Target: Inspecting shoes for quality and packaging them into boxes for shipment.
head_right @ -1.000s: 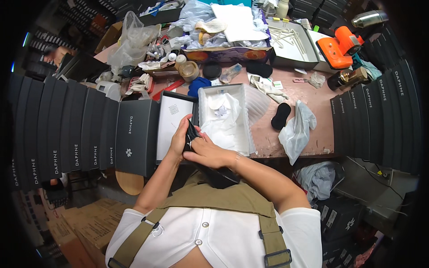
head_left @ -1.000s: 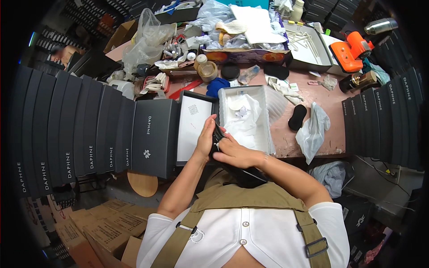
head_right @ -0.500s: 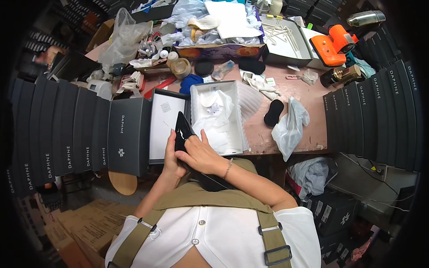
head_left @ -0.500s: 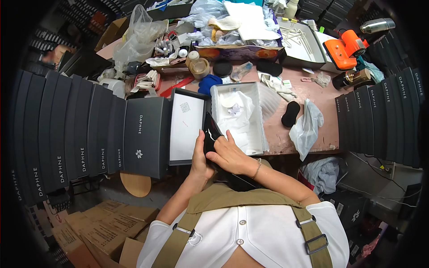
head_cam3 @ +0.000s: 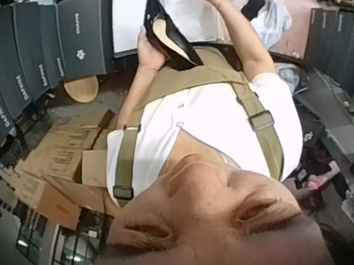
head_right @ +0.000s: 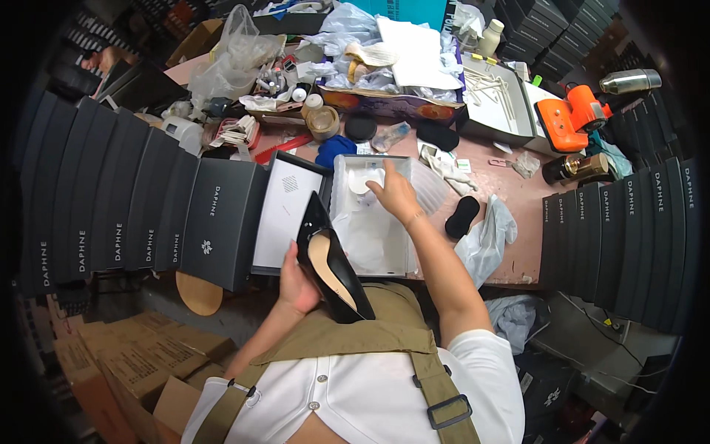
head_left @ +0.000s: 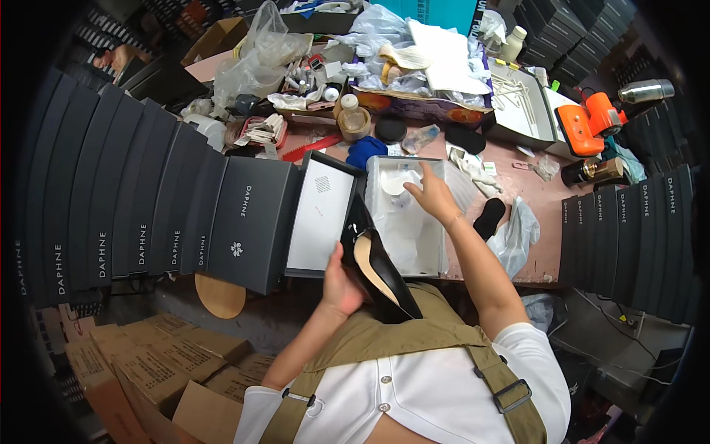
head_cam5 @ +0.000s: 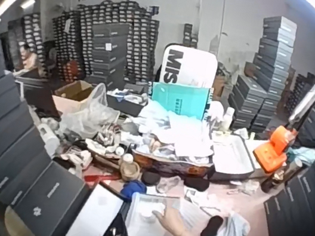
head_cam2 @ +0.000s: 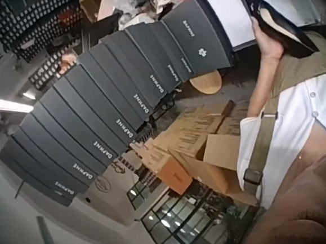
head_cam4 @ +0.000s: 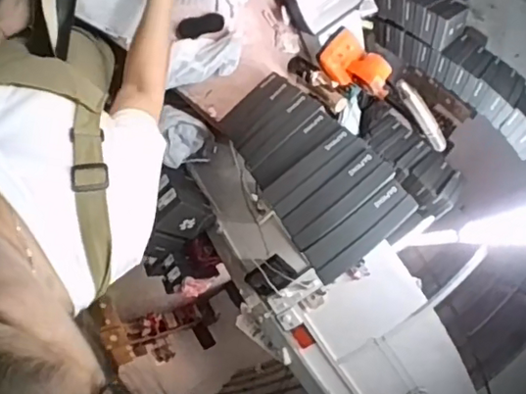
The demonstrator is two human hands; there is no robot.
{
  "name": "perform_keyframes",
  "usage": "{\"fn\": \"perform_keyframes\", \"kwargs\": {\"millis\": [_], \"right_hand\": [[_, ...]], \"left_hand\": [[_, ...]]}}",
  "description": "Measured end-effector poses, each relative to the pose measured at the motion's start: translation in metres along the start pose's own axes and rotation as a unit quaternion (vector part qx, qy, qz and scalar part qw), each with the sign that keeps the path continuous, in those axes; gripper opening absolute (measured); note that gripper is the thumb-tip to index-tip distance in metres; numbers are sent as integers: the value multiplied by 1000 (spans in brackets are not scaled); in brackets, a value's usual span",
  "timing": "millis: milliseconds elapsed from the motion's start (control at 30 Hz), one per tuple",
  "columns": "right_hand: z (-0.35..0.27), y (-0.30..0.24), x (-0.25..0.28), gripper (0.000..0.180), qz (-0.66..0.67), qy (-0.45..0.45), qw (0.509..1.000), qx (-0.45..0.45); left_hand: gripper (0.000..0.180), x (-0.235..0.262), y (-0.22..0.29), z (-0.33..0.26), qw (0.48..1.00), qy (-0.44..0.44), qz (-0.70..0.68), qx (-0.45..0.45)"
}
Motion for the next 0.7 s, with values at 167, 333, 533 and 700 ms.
{"fn": "perform_keyframes", "kwargs": {"millis": [167,333,533,700], "right_hand": [[18,26,-57,31,161,19,985,-60],[-70,-125,51,18,209,-133,951,187],[-94,-140,-9,10,68,-184,951,239],[-22,-68,-8,24,56,-133,978,150]], "left_hand": [[67,3,-1,-7,1000,-7,21,7],[68,29,11,13,998,56,10,-30],[59,2,-9,7,999,31,28,-2],[34,31,-3,11,991,90,103,-9]]}}
Point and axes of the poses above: each hand's wrist, its own z-axis towards the middle knuckle, its own x-axis out of the back of the hand, y = z × x, the point moved 6 cm from there along z, towards the middle knuckle, and after that the axes turned 2 degrees about y, right-handed, at the moved point
